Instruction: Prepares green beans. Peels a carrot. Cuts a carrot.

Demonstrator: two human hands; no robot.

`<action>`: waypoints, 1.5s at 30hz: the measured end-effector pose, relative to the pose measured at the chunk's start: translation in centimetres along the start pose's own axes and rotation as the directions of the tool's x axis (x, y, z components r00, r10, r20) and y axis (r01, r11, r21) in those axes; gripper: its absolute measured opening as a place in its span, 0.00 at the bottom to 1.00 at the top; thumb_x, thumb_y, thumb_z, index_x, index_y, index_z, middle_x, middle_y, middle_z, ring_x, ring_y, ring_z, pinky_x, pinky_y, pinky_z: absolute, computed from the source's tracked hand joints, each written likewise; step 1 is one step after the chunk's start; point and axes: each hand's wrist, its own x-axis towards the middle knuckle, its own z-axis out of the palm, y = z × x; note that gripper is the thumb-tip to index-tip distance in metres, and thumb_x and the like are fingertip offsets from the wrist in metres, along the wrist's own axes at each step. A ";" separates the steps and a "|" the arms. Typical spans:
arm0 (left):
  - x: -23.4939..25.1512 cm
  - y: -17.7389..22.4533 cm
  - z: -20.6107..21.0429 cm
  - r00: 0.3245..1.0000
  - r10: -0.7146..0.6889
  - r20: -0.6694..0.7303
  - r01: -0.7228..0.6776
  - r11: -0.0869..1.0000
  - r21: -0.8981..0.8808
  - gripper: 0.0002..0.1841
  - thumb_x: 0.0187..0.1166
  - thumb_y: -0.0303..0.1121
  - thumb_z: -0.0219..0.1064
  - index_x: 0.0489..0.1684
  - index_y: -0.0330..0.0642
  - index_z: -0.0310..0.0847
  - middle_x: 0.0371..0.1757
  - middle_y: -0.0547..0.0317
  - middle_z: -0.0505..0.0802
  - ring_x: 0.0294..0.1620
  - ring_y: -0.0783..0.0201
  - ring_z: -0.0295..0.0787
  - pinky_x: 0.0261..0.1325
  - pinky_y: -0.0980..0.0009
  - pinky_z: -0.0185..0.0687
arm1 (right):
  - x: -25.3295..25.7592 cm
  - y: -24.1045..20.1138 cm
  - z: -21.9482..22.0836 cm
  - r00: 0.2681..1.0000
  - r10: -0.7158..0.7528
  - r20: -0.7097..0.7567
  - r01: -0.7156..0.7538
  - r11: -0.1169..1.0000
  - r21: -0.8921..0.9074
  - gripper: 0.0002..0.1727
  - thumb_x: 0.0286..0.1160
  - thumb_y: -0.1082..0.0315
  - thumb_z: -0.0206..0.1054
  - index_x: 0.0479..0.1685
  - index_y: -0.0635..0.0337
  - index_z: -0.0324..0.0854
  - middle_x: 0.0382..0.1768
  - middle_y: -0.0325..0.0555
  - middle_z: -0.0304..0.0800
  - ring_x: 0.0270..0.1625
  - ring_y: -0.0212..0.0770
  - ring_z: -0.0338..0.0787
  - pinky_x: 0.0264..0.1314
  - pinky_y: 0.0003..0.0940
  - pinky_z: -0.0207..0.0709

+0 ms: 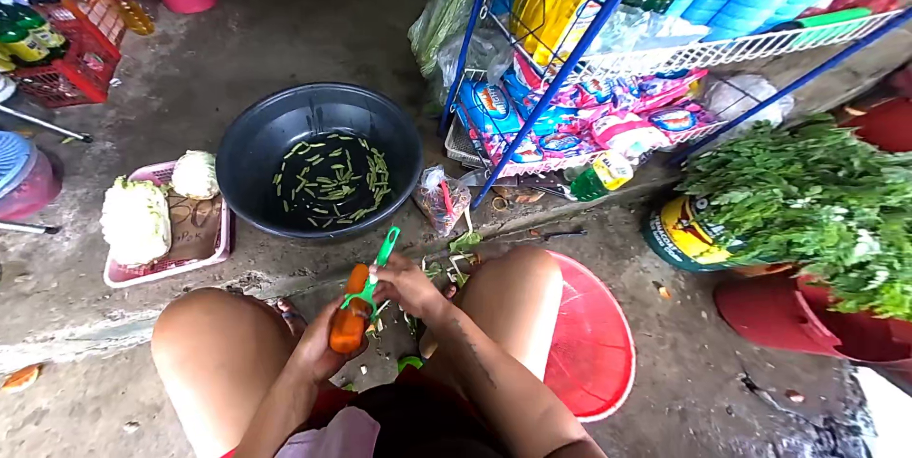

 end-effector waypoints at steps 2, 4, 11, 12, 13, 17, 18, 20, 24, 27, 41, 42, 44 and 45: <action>-0.4 -0.1 0.1 1.000 -0.006 0.017 0.005 1.000 0.028 0.26 0.94 0.51 0.38 0.53 0.44 0.80 0.39 0.50 0.91 0.33 0.59 0.89 0.31 0.67 0.86 | 0.5 0.2 -0.2 0.999 0.041 0.034 -0.042 0.999 0.031 0.13 0.88 0.72 0.60 0.65 0.64 0.69 0.36 0.48 0.88 0.28 0.38 0.89 0.35 0.34 0.88; -0.8 -0.2 0.1 1.000 -0.021 -0.004 0.021 0.999 0.038 0.25 0.93 0.50 0.40 0.57 0.42 0.79 0.40 0.49 0.91 0.33 0.59 0.90 0.31 0.67 0.86 | 1.8 -0.1 -1.3 1.000 -0.001 -0.031 0.002 0.999 0.047 0.13 0.88 0.73 0.60 0.65 0.64 0.69 0.35 0.47 0.87 0.27 0.37 0.88 0.34 0.33 0.87; -1.1 0.0 -0.6 0.997 -0.082 0.008 0.082 0.997 0.012 0.27 0.94 0.51 0.41 0.61 0.39 0.79 0.47 0.44 0.92 0.37 0.57 0.92 0.35 0.65 0.88 | 4.7 -2.5 -7.4 0.824 -0.429 -0.370 -0.002 0.651 -0.759 0.25 0.83 0.60 0.69 0.73 0.64 0.78 0.60 0.58 0.90 0.58 0.51 0.92 0.68 0.52 0.82; -0.8 0.0 -0.5 0.998 -0.068 0.007 0.068 0.998 -0.015 0.27 0.94 0.50 0.41 0.61 0.38 0.79 0.47 0.44 0.93 0.38 0.56 0.92 0.37 0.64 0.88 | 3.8 -2.6 -6.6 0.831 -0.443 -0.336 0.005 0.610 -0.792 0.24 0.82 0.59 0.69 0.73 0.64 0.80 0.61 0.58 0.90 0.59 0.51 0.92 0.69 0.52 0.83; -0.4 -0.1 -0.6 0.999 -0.051 0.008 0.052 0.998 -0.038 0.27 0.94 0.51 0.40 0.63 0.38 0.79 0.48 0.44 0.92 0.39 0.56 0.92 0.38 0.64 0.88 | 2.9 -2.4 -5.5 0.840 -0.444 -0.312 0.064 0.651 -0.756 0.24 0.81 0.61 0.70 0.71 0.65 0.80 0.58 0.57 0.91 0.55 0.48 0.93 0.64 0.47 0.85; 0.6 -0.2 -0.7 1.000 0.009 0.011 -0.007 0.995 -0.102 0.30 0.95 0.56 0.37 0.56 0.40 0.79 0.41 0.49 0.91 0.36 0.59 0.91 0.37 0.66 0.89 | -1.0 -0.4 -0.3 0.988 -0.125 -0.095 0.118 0.990 -0.076 0.15 0.86 0.72 0.63 0.65 0.69 0.71 0.39 0.51 0.90 0.32 0.40 0.92 0.39 0.37 0.90; 0.6 -0.2 -0.6 1.000 0.021 0.014 -0.019 0.992 -0.121 0.29 0.95 0.55 0.38 0.57 0.42 0.80 0.42 0.49 0.93 0.39 0.59 0.92 0.40 0.65 0.90 | -1.6 0.3 0.3 0.999 -0.051 -0.005 0.051 0.999 0.000 0.14 0.86 0.72 0.61 0.65 0.67 0.70 0.38 0.50 0.90 0.32 0.41 0.92 0.39 0.37 0.90; 0.5 -0.2 -0.5 0.998 0.040 0.039 -0.033 0.989 -0.147 0.27 0.95 0.53 0.40 0.61 0.42 0.80 0.47 0.46 0.93 0.46 0.56 0.93 0.47 0.61 0.92 | -1.9 1.3 0.8 0.996 0.024 0.091 -0.028 0.999 0.039 0.14 0.87 0.72 0.61 0.66 0.65 0.71 0.39 0.50 0.91 0.32 0.40 0.92 0.38 0.36 0.90; 0.0 -0.6 -0.6 0.999 0.021 0.039 -0.018 0.997 -0.079 0.27 0.95 0.53 0.39 0.58 0.41 0.79 0.41 0.48 0.91 0.35 0.59 0.91 0.36 0.66 0.89 | 0.8 0.8 -0.6 1.000 0.015 0.000 -0.015 1.000 0.019 0.14 0.87 0.72 0.61 0.67 0.65 0.69 0.38 0.49 0.89 0.30 0.39 0.90 0.36 0.34 0.88; -0.4 -0.9 -0.6 0.999 0.013 0.041 -0.012 1.000 -0.028 0.28 0.95 0.53 0.40 0.59 0.37 0.78 0.38 0.47 0.90 0.32 0.59 0.89 0.33 0.67 0.88 | 4.4 -0.1 -4.1 0.947 -0.167 -0.276 0.135 0.982 -0.132 0.20 0.85 0.73 0.65 0.71 0.68 0.69 0.43 0.53 0.88 0.33 0.40 0.90 0.37 0.36 0.89; -0.1 -0.4 -0.2 0.998 0.062 0.017 -0.060 0.993 -0.102 0.27 0.95 0.52 0.39 0.59 0.41 0.80 0.42 0.48 0.92 0.38 0.58 0.92 0.38 0.65 0.89 | -0.1 0.6 -0.2 0.997 0.009 0.074 -0.010 1.000 0.011 0.15 0.86 0.73 0.61 0.66 0.64 0.69 0.39 0.49 0.89 0.32 0.39 0.91 0.38 0.36 0.89; -0.3 -0.4 -0.2 0.999 0.045 0.027 -0.043 0.994 -0.100 0.27 0.95 0.52 0.39 0.59 0.40 0.79 0.41 0.47 0.91 0.35 0.58 0.91 0.36 0.66 0.89 | 1.1 0.2 -1.0 1.000 -0.023 -0.002 0.023 1.000 -0.004 0.16 0.86 0.73 0.61 0.67 0.65 0.68 0.39 0.49 0.88 0.32 0.40 0.91 0.38 0.36 0.89; -0.5 -0.5 -0.3 0.999 0.006 0.035 -0.003 0.996 -0.093 0.27 0.95 0.52 0.40 0.58 0.37 0.78 0.40 0.46 0.90 0.34 0.58 0.90 0.35 0.66 0.89 | 4.0 -0.7 -3.6 0.974 -0.117 -0.195 0.092 0.987 -0.135 0.19 0.86 0.73 0.64 0.71 0.68 0.68 0.42 0.52 0.88 0.33 0.40 0.91 0.38 0.36 0.89; -0.6 -0.5 -0.2 0.999 -0.005 0.032 0.007 0.997 -0.080 0.27 0.95 0.51 0.40 0.58 0.37 0.78 0.40 0.46 0.90 0.34 0.58 0.90 0.36 0.66 0.89 | 5.3 -1.1 -5.0 0.939 -0.196 -0.281 0.102 0.943 -0.316 0.21 0.84 0.71 0.67 0.72 0.69 0.71 0.46 0.54 0.89 0.37 0.40 0.91 0.42 0.36 0.89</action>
